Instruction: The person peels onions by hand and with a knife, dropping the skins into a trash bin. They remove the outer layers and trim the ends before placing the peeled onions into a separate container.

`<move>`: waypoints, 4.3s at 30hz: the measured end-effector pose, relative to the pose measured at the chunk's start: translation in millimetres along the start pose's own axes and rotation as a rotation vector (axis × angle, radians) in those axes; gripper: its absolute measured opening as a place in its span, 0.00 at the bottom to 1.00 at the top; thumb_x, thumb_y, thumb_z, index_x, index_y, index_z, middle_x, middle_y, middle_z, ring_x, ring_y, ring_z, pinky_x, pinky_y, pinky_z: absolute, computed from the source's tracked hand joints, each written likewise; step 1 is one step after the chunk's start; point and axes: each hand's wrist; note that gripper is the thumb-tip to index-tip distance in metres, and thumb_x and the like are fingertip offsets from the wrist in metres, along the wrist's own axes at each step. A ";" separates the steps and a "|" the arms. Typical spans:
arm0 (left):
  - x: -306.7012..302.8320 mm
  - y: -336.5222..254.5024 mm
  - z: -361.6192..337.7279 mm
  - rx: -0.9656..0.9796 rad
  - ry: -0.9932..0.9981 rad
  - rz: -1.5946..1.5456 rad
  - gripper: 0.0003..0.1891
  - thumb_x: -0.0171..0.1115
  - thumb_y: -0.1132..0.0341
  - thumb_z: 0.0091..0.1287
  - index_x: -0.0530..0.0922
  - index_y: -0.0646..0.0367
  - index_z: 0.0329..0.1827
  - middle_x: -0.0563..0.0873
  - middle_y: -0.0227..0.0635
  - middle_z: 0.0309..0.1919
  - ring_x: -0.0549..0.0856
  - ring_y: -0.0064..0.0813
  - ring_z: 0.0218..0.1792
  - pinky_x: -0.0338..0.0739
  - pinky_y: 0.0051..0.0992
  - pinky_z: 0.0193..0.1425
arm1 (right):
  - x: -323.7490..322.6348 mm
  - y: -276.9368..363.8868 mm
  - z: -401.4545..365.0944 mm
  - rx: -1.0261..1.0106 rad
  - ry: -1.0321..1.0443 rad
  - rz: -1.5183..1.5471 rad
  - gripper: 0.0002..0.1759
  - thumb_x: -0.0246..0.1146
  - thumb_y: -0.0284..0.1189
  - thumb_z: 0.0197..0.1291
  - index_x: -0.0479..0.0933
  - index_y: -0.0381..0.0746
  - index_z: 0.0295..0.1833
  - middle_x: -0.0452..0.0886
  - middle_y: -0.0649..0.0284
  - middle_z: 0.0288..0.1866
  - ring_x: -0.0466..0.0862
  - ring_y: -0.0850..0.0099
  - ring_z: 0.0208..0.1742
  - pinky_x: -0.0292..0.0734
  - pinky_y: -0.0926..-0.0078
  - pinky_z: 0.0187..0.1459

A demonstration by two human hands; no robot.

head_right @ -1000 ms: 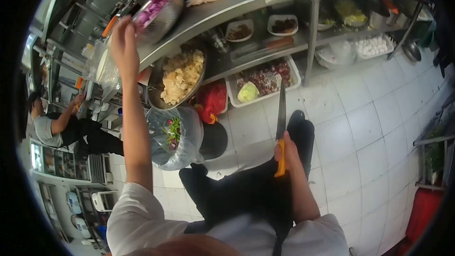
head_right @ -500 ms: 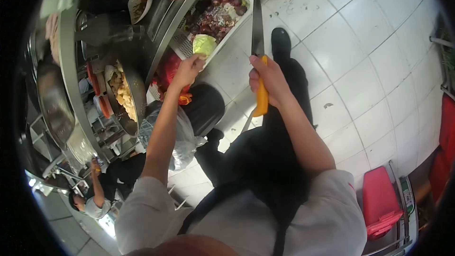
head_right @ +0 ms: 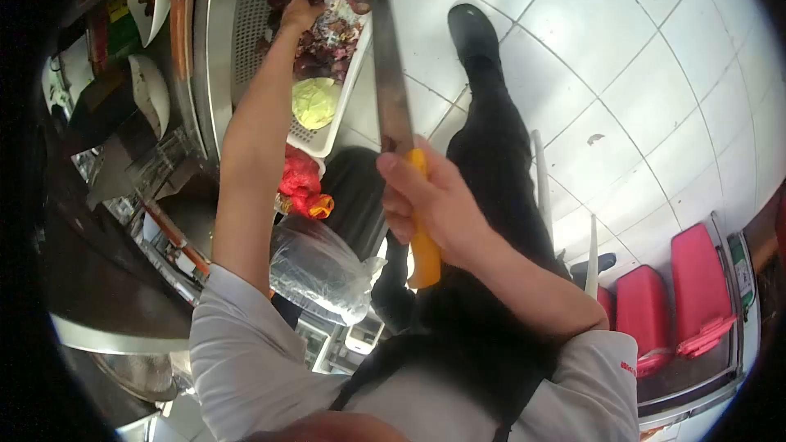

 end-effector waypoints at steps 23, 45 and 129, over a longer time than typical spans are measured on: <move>-64.6 150.5 -627.9 0.019 -0.059 -2.217 0.18 0.57 0.52 0.75 0.78 0.60 0.50 0.86 0.44 0.42 0.88 0.41 0.44 0.87 0.30 0.38 | -33.9 -296.1 -11.8 -1.026 0.140 -0.600 0.28 0.43 0.49 0.78 0.71 0.32 0.51 0.67 0.64 0.20 0.69 0.75 0.19 0.66 0.77 0.23; 41.3 285.4 -805.0 -0.353 -0.663 -2.523 0.13 0.47 0.57 0.78 0.73 0.55 0.39 0.77 0.29 0.32 0.79 0.24 0.31 0.76 0.27 0.36 | -25.7 -605.0 -62.0 -0.988 0.607 -2.045 0.40 0.61 0.36 0.68 0.53 0.33 0.78 0.83 0.53 0.29 0.85 0.53 0.26 0.79 0.62 0.31; 62.5 337.6 -789.8 -0.263 -0.314 -2.373 0.24 0.46 0.44 0.78 0.75 0.59 0.52 0.86 0.40 0.38 0.85 0.33 0.34 0.77 0.30 0.32 | -11.9 -596.1 -36.1 -0.555 0.142 -1.774 0.37 0.53 0.44 0.74 0.53 0.37 0.79 0.77 0.57 0.22 0.80 0.67 0.25 0.75 0.66 0.34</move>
Point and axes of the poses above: each hand's wrist, its own z-axis towards the middle knuckle, its own x-axis out of the palm, y = z × x
